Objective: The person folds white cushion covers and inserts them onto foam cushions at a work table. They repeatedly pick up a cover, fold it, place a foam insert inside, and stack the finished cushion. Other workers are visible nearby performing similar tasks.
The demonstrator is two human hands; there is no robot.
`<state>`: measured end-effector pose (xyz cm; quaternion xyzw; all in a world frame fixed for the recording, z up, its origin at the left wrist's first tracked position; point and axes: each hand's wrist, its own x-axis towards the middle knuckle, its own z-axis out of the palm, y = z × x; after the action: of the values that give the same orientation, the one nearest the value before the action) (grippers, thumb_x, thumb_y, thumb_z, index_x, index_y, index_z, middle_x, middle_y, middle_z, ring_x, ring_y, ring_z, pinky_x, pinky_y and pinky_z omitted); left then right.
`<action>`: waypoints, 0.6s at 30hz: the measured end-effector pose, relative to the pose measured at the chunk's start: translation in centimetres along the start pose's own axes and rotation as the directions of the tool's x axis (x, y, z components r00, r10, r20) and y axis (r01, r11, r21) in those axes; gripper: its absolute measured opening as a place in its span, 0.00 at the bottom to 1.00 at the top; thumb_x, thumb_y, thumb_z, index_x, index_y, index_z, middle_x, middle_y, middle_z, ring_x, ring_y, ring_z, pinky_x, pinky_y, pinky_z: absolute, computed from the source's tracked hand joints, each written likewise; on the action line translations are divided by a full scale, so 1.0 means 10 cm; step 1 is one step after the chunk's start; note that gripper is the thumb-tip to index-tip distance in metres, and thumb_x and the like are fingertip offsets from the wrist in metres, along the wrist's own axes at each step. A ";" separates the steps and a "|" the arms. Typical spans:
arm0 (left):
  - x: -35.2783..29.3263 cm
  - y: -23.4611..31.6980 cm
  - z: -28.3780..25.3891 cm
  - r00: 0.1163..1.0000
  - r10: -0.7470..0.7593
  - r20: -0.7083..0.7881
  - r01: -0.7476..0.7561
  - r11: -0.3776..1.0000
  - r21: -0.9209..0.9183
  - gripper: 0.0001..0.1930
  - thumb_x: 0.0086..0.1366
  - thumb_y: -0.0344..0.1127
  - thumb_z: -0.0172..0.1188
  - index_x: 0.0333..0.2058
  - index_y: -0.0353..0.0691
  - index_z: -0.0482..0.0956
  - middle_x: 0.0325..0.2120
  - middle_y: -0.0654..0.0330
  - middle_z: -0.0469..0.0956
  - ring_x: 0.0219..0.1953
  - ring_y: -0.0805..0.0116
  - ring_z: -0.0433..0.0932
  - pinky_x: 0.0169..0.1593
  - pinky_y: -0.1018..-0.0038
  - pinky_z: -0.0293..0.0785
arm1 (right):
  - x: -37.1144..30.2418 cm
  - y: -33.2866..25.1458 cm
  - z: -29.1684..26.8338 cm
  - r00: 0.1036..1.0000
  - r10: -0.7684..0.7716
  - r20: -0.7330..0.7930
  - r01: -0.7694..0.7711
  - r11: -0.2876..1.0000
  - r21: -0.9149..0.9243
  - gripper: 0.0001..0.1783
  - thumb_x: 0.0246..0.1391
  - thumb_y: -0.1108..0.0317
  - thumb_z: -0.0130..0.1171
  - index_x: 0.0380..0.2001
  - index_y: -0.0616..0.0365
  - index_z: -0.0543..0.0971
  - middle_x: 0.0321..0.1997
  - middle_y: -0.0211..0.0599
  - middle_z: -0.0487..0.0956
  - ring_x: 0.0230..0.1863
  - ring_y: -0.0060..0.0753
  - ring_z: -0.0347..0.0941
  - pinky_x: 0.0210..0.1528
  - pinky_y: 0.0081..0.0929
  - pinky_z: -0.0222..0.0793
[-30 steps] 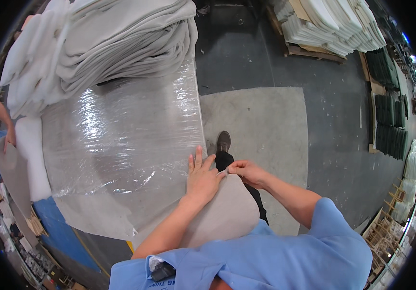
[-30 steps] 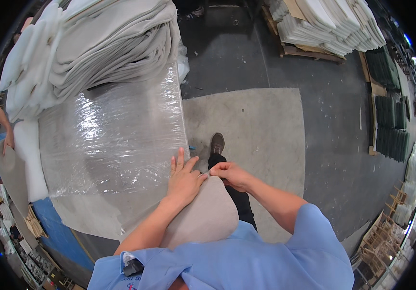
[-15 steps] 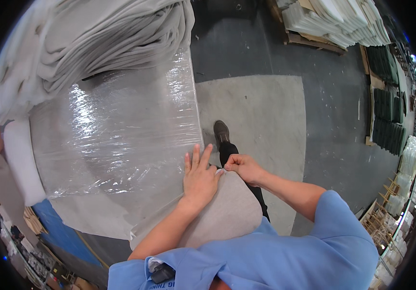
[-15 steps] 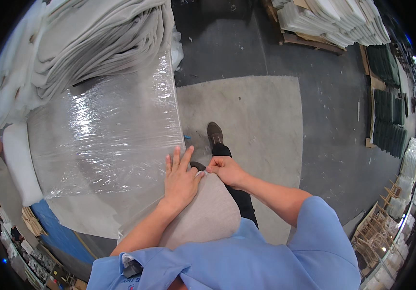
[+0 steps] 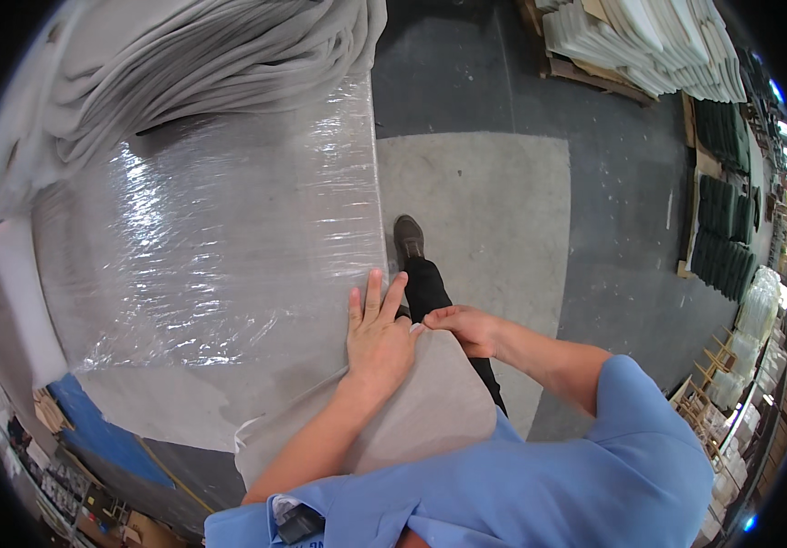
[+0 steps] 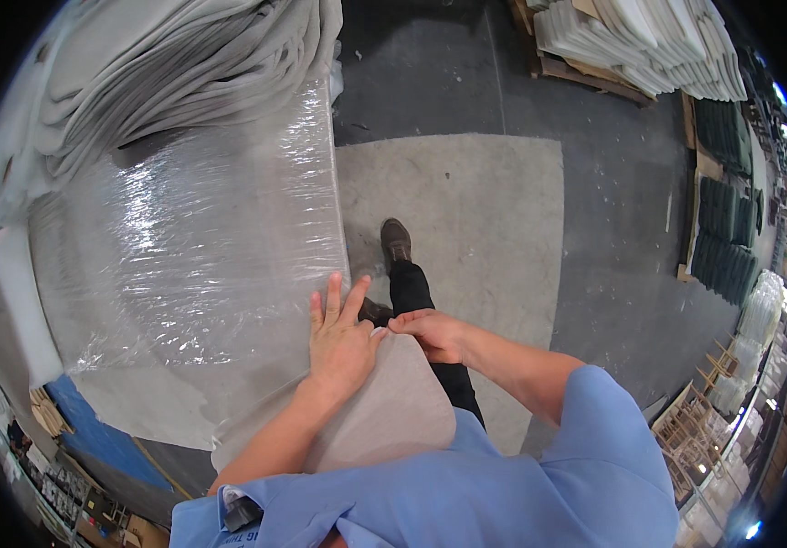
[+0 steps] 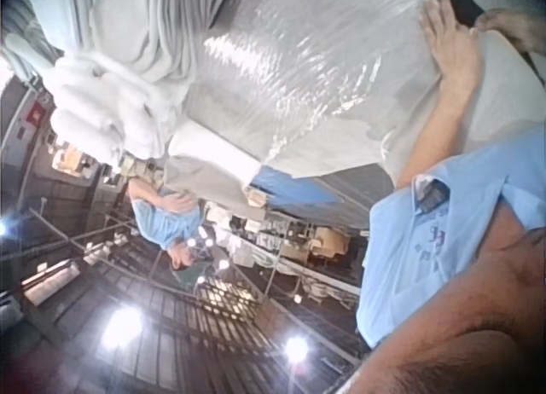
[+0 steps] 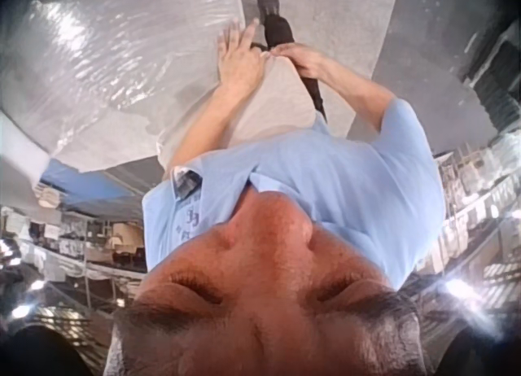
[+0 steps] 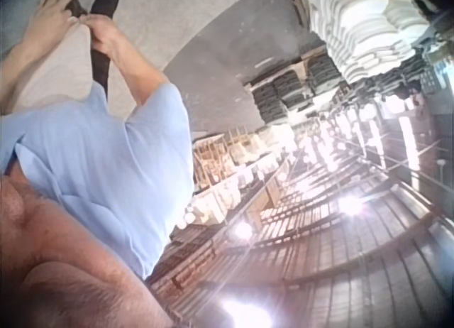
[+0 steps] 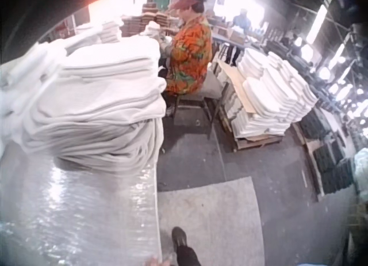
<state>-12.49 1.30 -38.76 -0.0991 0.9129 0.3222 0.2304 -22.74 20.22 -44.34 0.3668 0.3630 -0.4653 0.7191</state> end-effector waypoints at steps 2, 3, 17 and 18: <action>-0.03 -0.06 -0.10 0.998 0.060 0.030 -0.059 0.998 -0.023 0.18 0.70 0.49 0.67 0.30 0.39 0.90 0.77 0.59 0.58 0.83 0.44 0.38 0.80 0.41 0.38 | -0.21 -0.08 0.11 1.000 -0.021 0.002 0.021 0.995 -0.094 0.07 0.68 0.63 0.68 0.36 0.53 0.83 0.39 0.27 0.85 0.37 0.21 0.81 0.42 0.29 0.82; -0.06 -0.09 -0.14 0.995 0.090 0.045 -0.089 0.995 -0.036 0.19 0.70 0.50 0.67 0.30 0.40 0.90 0.77 0.59 0.58 0.83 0.44 0.38 0.80 0.41 0.38 | -0.25 -0.11 0.14 1.000 -0.031 0.003 0.031 0.990 -0.141 0.08 0.68 0.61 0.69 0.37 0.53 0.84 0.39 0.27 0.85 0.37 0.21 0.81 0.42 0.28 0.81; -0.01 -0.08 0.05 0.995 0.043 -0.092 -0.055 0.989 -0.135 0.17 0.68 0.44 0.68 0.24 0.38 0.88 0.75 0.60 0.63 0.82 0.42 0.43 0.80 0.41 0.36 | 0.06 0.02 0.08 0.988 0.011 -0.153 -0.013 1.000 -0.014 0.07 0.65 0.68 0.70 0.34 0.57 0.84 0.33 0.34 0.85 0.33 0.28 0.83 0.37 0.31 0.83; -0.01 -0.08 0.06 0.995 0.034 -0.094 -0.047 0.988 -0.146 0.17 0.68 0.43 0.68 0.23 0.38 0.88 0.75 0.60 0.63 0.82 0.42 0.42 0.80 0.40 0.36 | 0.07 0.02 0.08 0.986 0.042 -0.159 -0.040 0.999 0.015 0.06 0.65 0.69 0.70 0.35 0.58 0.83 0.34 0.35 0.85 0.34 0.28 0.84 0.38 0.32 0.83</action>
<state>-11.92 1.07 -39.59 -0.1120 0.8979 0.3887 0.1737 -22.17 19.32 -44.52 0.4145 0.4086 -0.4218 0.6952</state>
